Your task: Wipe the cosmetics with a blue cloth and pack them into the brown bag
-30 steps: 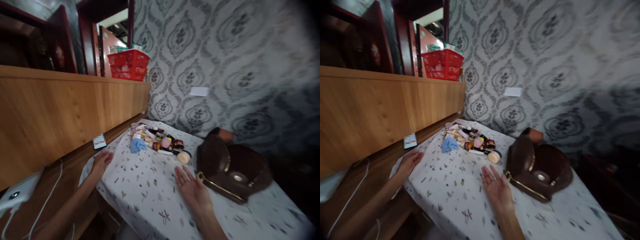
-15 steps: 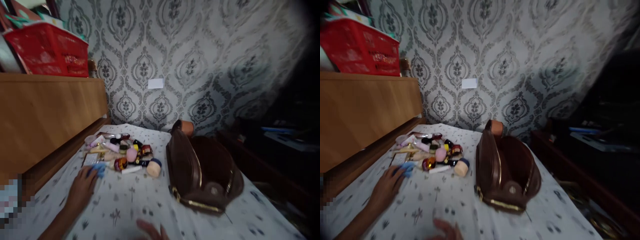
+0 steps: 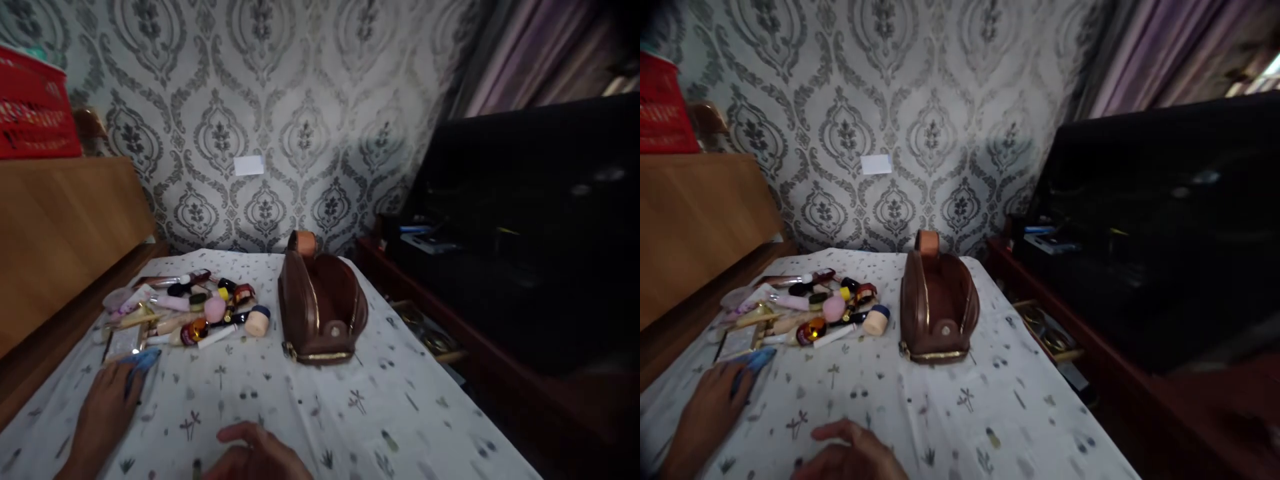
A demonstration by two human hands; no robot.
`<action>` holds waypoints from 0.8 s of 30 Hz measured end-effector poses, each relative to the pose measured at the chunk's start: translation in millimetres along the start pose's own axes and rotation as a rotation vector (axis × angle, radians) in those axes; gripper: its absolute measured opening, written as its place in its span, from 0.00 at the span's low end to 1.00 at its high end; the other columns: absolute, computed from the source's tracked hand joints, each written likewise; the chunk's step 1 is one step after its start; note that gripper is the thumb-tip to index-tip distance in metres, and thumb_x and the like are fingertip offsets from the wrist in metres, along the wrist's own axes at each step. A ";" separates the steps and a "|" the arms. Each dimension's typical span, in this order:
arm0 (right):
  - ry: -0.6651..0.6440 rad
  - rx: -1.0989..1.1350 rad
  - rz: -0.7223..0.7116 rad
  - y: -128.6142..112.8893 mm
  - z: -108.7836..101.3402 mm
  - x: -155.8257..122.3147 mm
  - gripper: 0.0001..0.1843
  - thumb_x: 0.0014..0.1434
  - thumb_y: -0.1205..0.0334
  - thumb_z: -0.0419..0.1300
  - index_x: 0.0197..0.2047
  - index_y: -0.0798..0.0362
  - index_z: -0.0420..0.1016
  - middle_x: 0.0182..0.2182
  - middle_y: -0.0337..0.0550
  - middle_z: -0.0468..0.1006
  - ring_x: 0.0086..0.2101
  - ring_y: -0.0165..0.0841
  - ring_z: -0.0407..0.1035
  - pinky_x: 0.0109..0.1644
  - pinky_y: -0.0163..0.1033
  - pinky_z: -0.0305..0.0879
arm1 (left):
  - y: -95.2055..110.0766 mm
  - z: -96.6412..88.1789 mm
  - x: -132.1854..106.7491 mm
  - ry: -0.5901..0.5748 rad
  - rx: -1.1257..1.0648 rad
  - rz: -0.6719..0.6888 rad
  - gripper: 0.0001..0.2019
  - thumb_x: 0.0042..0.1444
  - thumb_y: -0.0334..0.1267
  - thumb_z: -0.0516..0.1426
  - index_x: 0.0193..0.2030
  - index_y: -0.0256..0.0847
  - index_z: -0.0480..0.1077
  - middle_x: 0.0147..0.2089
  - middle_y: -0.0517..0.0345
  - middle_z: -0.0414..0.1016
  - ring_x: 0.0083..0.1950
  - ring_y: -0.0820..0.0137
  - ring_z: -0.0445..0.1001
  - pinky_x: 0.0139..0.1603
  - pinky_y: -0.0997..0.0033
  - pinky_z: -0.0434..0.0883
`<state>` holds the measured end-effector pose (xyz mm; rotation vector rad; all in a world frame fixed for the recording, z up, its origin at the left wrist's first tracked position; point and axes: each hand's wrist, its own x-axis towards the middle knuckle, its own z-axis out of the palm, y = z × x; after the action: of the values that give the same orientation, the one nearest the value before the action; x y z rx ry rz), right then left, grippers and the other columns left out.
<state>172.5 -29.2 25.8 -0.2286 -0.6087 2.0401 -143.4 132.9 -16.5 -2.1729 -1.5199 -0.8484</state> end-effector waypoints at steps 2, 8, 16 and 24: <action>-0.022 -0.062 0.032 1.3 4.5 -5.7 0.29 0.59 0.39 0.59 0.54 0.52 0.75 0.41 0.49 0.83 0.40 0.39 0.77 0.45 0.42 0.64 | 3.8 -4.9 2.7 0.000 -0.017 0.014 0.16 0.62 0.50 0.45 0.36 0.43 0.68 0.37 0.46 0.75 0.44 0.52 0.72 0.51 0.52 0.70; 0.132 -0.583 -0.116 7.9 14.8 -33.9 0.28 0.56 0.38 0.62 0.46 0.55 0.79 0.36 0.50 0.82 0.38 0.38 0.76 0.42 0.42 0.67 | 43.2 -42.9 4.3 -0.025 -0.077 -0.077 0.16 0.61 0.46 0.42 0.33 0.42 0.65 0.38 0.43 0.74 0.46 0.53 0.71 0.53 0.55 0.68; 0.667 -1.639 -0.838 -105.9 21.8 -57.6 0.25 0.65 0.45 0.53 0.56 0.53 0.72 0.51 0.54 0.77 0.49 0.43 0.72 0.54 0.51 0.67 | 99.9 -69.7 -14.4 -0.105 -0.170 -0.115 0.17 0.63 0.47 0.43 0.28 0.43 0.62 0.32 0.53 0.72 0.39 0.61 0.71 0.42 0.64 0.68; 1.170 -2.114 -0.350 -160.5 1.4 32.9 0.37 0.62 0.50 0.56 0.66 0.67 0.58 0.46 0.67 0.77 0.49 0.52 0.72 0.50 0.50 0.67 | 192.2 -22.3 61.2 -0.328 -0.225 0.116 0.13 0.66 0.42 0.50 0.53 0.46 0.69 0.48 0.53 0.78 0.49 0.64 0.75 0.46 0.69 0.68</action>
<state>276.0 65.0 111.1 -2.0172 -1.4831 -0.0611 44.5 94.5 49.7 -2.6439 -1.4819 -0.6784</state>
